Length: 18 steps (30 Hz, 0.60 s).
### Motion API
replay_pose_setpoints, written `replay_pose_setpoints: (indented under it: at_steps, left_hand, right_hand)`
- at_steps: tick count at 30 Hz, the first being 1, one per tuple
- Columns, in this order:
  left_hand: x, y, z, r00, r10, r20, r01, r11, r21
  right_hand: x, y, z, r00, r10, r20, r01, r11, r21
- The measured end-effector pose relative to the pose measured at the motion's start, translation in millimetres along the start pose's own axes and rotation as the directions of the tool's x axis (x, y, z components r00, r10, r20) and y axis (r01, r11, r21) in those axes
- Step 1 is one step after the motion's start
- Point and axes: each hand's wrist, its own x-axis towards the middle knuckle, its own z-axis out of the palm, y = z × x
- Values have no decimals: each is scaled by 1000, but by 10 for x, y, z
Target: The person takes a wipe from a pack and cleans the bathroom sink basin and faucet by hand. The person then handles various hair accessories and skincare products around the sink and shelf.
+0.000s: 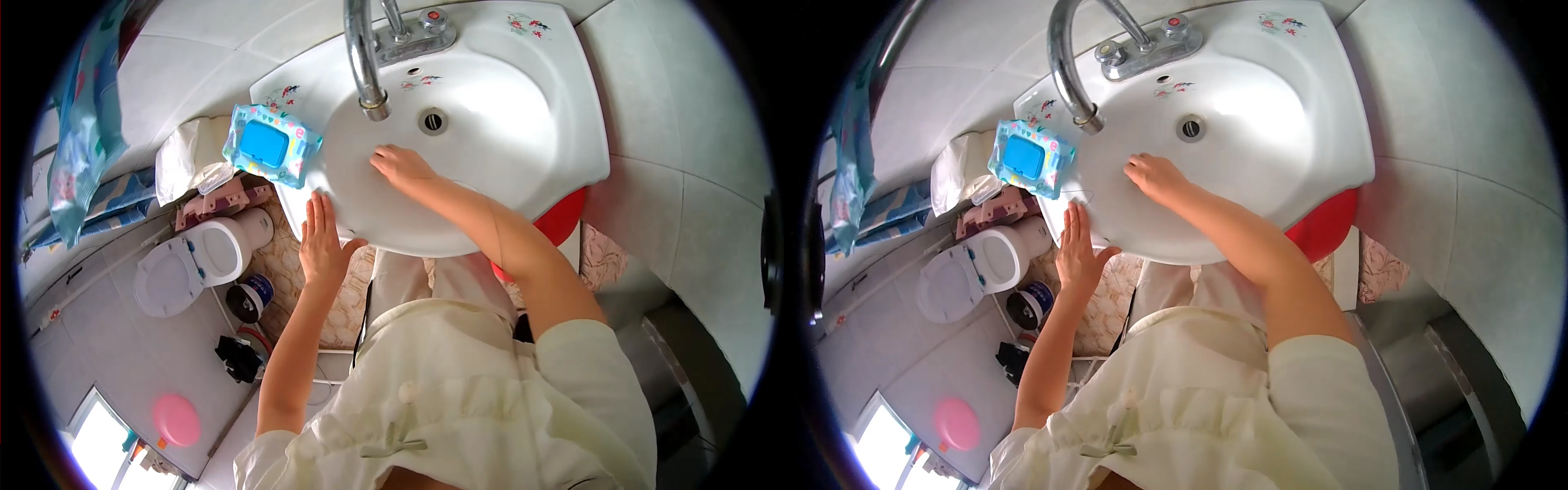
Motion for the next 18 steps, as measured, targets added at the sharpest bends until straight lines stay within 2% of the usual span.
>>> replay_pose_setpoints:
  at_steps: [2, 3, 5, 7, 9, 10, 11, 12, 13, 14, 15, 17, 18]
  left_hand:
    - [9, 8, 4, 1000, -1, -3, 0, 1000, -23]
    - [7, 10, 2, 1000, -7, 7, 7, 1000, -24]
    - [12, 15, -5, 1000, -13, 19, 13, 1000, -19]
    - [17, 26, -14, 999, -30, 38, 31, 999, -22]
    - [29, 38, -31, 998, -34, 48, 34, 999, -5]
    - [20, 41, -33, 998, -43, 56, 43, 999, 4]
    - [17, 38, -26, 997, -44, 60, 44, 999, 1]
    - [17, 35, -20, 998, -37, 54, 37, 999, 5]
    - [18, 29, -17, 999, -31, 45, 31, 999, 11]
    - [17, 24, -16, 998, -35, 44, 34, 999, 8]
    - [18, 26, -18, 998, -36, 41, 37, 999, -7]
    - [9, 19, -19, 999, -38, 37, 39, 999, -23]
    - [7, 11, -14, 999, -24, 21, 24, 999, -23]
  right_hand:
    - [229, 112, -20, 992, -120, 42, 127, 950, -286]
    - [308, 230, -39, 992, -118, 35, 123, 951, -285]
    - [458, 497, -97, 954, -297, 46, 284, 840, -462]
    - [471, 892, -217, 941, -336, 27, 290, 766, -574]
    - [300, 1249, -434, 935, -333, -124, 183, 750, -636]
    - [166, 1167, -686, 988, -132, -81, 62, 816, -574]
    - [44, 1158, -788, 998, -54, -33, 24, 808, -589]
    - [-86, 1112, -822, 998, -52, -28, 26, 808, -589]
    - [-210, 1043, -838, 996, 84, 30, -48, 791, -609]
    - [-295, 966, -830, 973, 217, 83, -117, 765, -634]
    - [-342, 852, -840, 973, 216, 86, -113, 764, -635]
    - [-366, 650, -893, 833, 470, 290, -249, 788, -562]
    - [-355, 654, -870, 835, 468, 290, -247, 789, -563]
